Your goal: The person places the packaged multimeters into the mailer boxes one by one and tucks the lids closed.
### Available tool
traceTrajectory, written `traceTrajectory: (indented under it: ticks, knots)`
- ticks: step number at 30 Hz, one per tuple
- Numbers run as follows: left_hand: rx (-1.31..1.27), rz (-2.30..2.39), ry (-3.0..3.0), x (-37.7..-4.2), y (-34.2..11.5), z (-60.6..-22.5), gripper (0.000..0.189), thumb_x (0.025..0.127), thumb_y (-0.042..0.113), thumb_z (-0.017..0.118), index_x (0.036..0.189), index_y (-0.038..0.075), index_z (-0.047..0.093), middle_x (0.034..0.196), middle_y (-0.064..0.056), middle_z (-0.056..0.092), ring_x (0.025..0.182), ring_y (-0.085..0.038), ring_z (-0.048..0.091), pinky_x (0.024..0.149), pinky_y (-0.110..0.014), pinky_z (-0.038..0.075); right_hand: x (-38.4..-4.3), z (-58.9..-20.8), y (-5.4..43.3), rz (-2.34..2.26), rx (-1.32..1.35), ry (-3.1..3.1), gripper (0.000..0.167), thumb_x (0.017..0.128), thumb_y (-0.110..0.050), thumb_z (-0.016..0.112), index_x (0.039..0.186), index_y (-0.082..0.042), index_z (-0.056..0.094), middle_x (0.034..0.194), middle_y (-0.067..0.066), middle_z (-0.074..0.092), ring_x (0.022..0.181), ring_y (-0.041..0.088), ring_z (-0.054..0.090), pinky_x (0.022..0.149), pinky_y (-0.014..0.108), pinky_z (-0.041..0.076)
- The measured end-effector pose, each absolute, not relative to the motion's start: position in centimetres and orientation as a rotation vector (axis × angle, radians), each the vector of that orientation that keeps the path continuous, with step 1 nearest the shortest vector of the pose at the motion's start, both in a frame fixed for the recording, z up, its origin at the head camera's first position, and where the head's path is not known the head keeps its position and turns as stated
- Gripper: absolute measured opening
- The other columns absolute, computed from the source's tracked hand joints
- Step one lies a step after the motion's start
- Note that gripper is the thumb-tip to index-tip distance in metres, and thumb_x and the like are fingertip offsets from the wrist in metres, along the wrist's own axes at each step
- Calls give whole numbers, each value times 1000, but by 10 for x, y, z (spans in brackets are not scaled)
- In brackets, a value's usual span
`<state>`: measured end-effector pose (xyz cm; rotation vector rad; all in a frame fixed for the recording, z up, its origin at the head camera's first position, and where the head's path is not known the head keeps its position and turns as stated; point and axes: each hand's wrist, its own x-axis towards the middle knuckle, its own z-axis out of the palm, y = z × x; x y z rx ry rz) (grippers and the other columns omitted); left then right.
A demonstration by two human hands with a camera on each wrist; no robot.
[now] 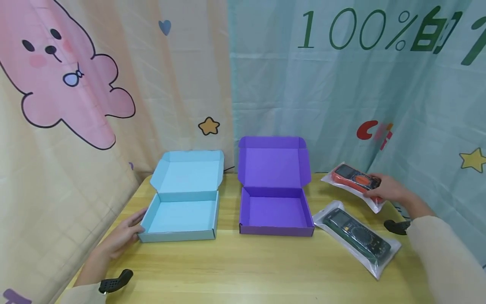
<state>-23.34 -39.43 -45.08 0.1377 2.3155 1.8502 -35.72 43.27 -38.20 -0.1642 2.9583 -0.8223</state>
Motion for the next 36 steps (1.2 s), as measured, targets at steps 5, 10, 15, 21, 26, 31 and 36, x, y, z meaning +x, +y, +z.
traceTrajectory:
  ticks: [5, 10, 15, 21, 26, 31, 36]
  knots:
    - [131, 1849, 2311, -231, -394, -449, 77, 100, -5, 45, 163, -2, 1, 167, -31, -5, 148, -52, 9, 88, -14, 46, -356, -361, 427, -792, -199, 2978, 99, 89, -38, 81, 146, 21, 26, 120, 38, 50, 103, 47, 53, 80, 50, 56]
    - [148, 1850, 2291, -231, -395, -447, 77, 101, -5, 45, 164, -1, 1, 167, -31, -5, 148, -52, 11, 89, -16, 47, -354, -343, 417, -831, -255, 2979, 99, 90, -36, 81, 150, 19, 24, 121, 36, 51, 100, 43, 56, 74, 40, 56]
    - [129, 1835, 2295, -232, -395, -448, 77, 101, -5, 46, 164, 0, 1, 167, -31, -4, 147, -52, 12, 89, -16, 47, -355, -324, 398, -832, -319, 2978, 99, 91, -36, 80, 154, 16, 23, 124, 35, 52, 101, 41, 56, 74, 40, 55]
    - [146, 1841, 2282, -234, -396, -449, 78, 100, -6, 46, 164, -1, 1, 166, -34, -4, 147, -54, 13, 89, -18, 48, -358, -315, 370, -833, -364, 2981, 98, 89, -37, 81, 156, 10, 27, 128, 33, 51, 107, 44, 53, 80, 44, 55]
    - [140, 1835, 2277, -232, -396, -451, 77, 101, -5, 45, 164, 0, 0, 166, -33, -6, 147, -55, 10, 88, -17, 48, -364, -316, 348, -892, -456, 2942, 92, 89, -32, 82, 156, 6, 32, 127, 29, 54, 107, 42, 55, 79, 40, 57]
    - [138, 1824, 2285, -229, -397, -451, 76, 102, -5, 43, 164, 1, -1, 166, -32, -8, 148, -57, 5, 88, -16, 47, -370, -313, 323, -884, -529, 2929, 92, 87, -32, 84, 156, 3, 35, 127, 26, 55, 108, 39, 55, 76, 37, 56]
    - [147, 1837, 2278, -233, -395, -449, 77, 102, -5, 44, 164, 0, -1, 166, -32, -7, 148, -56, 7, 88, -16, 47, -378, -305, 301, -873, -602, 2911, 90, 86, -30, 84, 156, 2, 38, 127, 21, 57, 108, 35, 56, 78, 36, 54]
